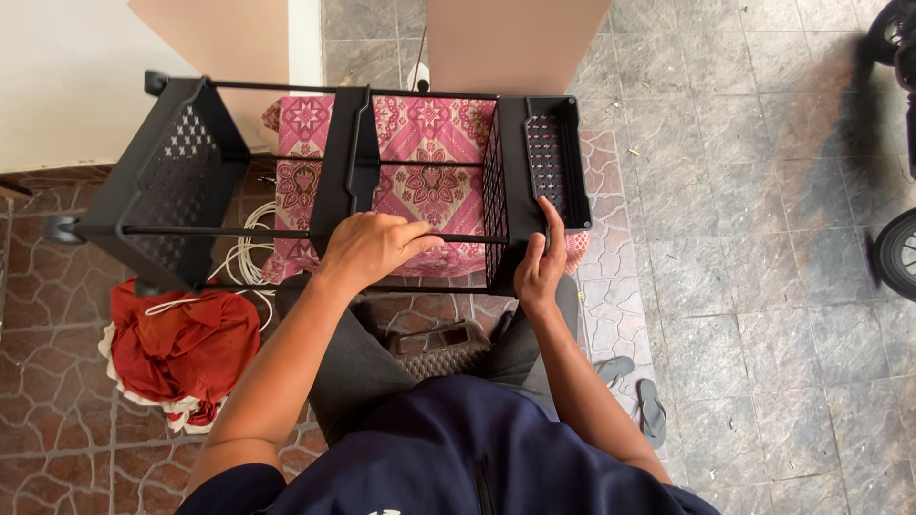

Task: The person assembles a black plastic storage unit by connecting side panels, inserting crossbars, and attaching four legs. They repeatedly adjust and reseat components to ensure alignment and stability.

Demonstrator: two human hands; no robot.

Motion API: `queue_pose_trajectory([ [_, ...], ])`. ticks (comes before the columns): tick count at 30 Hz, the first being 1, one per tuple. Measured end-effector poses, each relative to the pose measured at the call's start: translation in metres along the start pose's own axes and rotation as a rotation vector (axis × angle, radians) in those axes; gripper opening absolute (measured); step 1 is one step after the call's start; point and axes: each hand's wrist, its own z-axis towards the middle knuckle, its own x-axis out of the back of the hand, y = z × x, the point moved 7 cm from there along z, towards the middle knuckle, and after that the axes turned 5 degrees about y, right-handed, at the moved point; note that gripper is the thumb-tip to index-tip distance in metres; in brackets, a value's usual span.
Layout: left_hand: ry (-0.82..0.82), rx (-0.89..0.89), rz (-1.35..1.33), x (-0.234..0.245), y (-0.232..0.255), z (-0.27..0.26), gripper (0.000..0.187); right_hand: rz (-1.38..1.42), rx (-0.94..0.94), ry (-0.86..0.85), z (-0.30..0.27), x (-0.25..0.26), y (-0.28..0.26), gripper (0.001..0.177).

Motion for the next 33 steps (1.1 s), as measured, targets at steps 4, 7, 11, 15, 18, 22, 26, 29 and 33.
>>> queue_pose_trajectory([
  [4,-0.012,0.063,-0.001,0.014,-0.007,0.022,0.035,0.059,-0.070,-0.033,0.017,0.001,0.003,0.043],
  [7,0.103,0.097,-0.064,0.026,-0.017,0.027,0.033,0.011,-0.147,-0.079,0.020,-0.004,0.012,0.037],
  [11,0.107,0.138,-0.070,0.025,-0.025,0.029,0.034,-0.187,-0.139,-0.069,0.021,-0.009,0.023,0.025],
  [15,0.073,0.117,-0.083,0.028,-0.031,0.035,0.034,-0.067,-0.233,-0.087,0.012,-0.012,0.023,0.021],
  [18,0.005,0.186,-0.086,0.028,-0.041,0.040,0.036,-0.068,-0.303,-0.080,0.011,-0.015,0.021,0.026],
  [22,0.019,0.159,-0.065,0.029,-0.044,0.053,0.039,-0.022,-0.287,-0.060,0.020,-0.016,0.017,0.030],
  [26,0.077,0.148,-0.098,0.026,-0.045,0.060,0.039,-0.084,-0.247,-0.050,0.028,-0.012,0.018,0.032],
  [29,0.064,0.167,-0.123,0.021,-0.049,0.059,0.039,-0.097,-0.266,-0.058,0.028,-0.013,0.023,0.035],
  [33,0.030,0.181,-0.141,0.016,-0.056,0.060,0.039,-0.103,-0.280,-0.060,0.026,-0.015,0.027,0.039],
])
